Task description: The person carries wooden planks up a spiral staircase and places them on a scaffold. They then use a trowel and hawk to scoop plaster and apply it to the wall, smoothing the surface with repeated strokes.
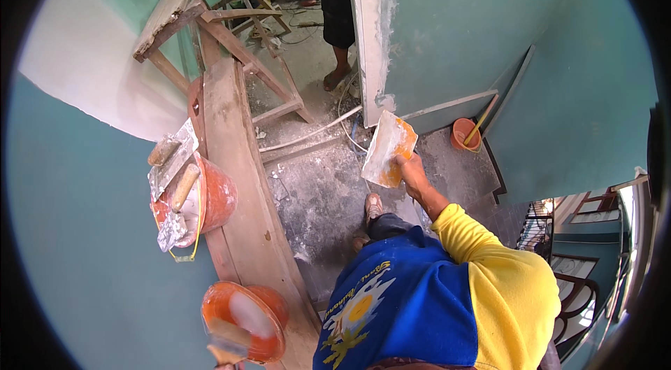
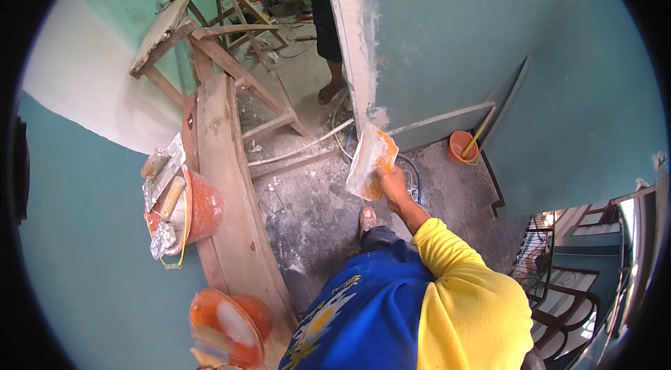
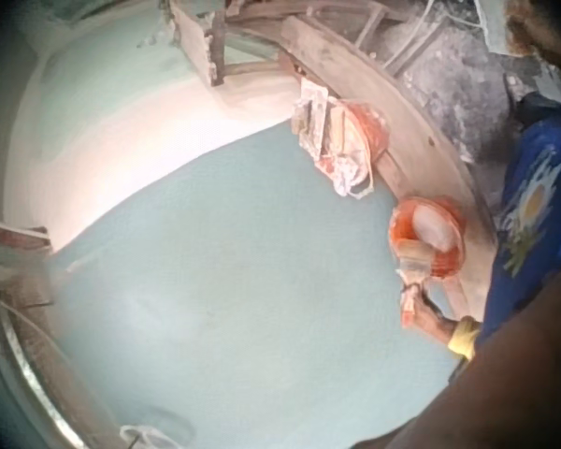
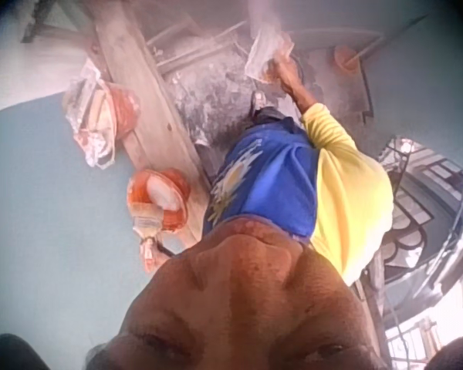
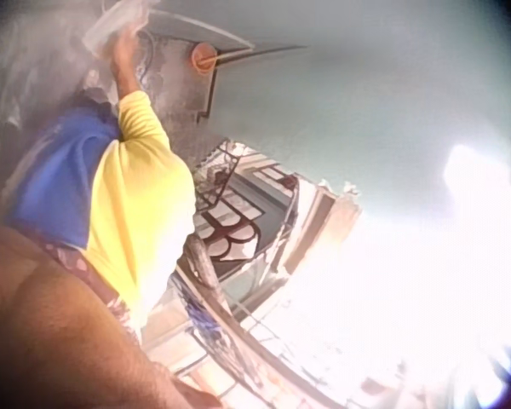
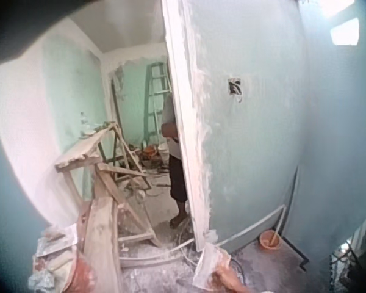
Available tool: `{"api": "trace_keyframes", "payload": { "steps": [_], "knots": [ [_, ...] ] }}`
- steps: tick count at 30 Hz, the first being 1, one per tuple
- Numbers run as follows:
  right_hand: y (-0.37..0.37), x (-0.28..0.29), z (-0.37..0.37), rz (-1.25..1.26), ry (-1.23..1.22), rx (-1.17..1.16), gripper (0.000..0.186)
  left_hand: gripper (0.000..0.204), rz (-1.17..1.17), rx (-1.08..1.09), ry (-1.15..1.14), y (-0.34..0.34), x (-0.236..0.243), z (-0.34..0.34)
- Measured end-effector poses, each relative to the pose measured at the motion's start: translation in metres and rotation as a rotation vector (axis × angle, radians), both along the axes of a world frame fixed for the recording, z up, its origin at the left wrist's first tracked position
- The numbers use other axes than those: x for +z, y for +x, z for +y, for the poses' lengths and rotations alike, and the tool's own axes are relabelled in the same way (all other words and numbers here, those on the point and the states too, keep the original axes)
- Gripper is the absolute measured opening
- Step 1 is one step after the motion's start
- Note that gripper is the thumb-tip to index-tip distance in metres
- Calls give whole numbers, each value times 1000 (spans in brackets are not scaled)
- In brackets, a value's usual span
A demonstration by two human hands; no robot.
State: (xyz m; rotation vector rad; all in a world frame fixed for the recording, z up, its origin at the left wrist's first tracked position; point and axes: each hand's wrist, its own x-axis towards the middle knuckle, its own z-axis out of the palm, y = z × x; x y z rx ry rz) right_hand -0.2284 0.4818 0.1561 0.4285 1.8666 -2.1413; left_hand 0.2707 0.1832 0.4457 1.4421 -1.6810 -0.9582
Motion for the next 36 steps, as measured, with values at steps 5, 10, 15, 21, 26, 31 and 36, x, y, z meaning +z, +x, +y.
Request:
{"api": "trace_keyframes", "payload": {
  "steps": [5,10,15,21,26,31,36],
  "knots": [
    [-5,-8,15,-26,5,-20,30,15,-348,-166,24,33,-11,-28],
    [-5,-11,28,-67,-99,-84,31,15,-72,-132,-121,1,25,-15],
    [-27,-23,49,-165,-424,-195,38,25,122,-221,-206,-93,29,-32],
    [-51,-32,62,-219,-721,-343,39,34,150,-608,-35,-262,-16,-55],
    [-87,-66,55,-230,-713,-305,41,24,-34,-886,255,-434,-125,-29],
    [-110,-123,63,-260,-719,-376,43,16,-141,-1206,407,-573,-273,-17],
    [-117,-186,63,-299,-759,-489,41,13,-105,-988,653,-633,-437,-29]
  ]
}}
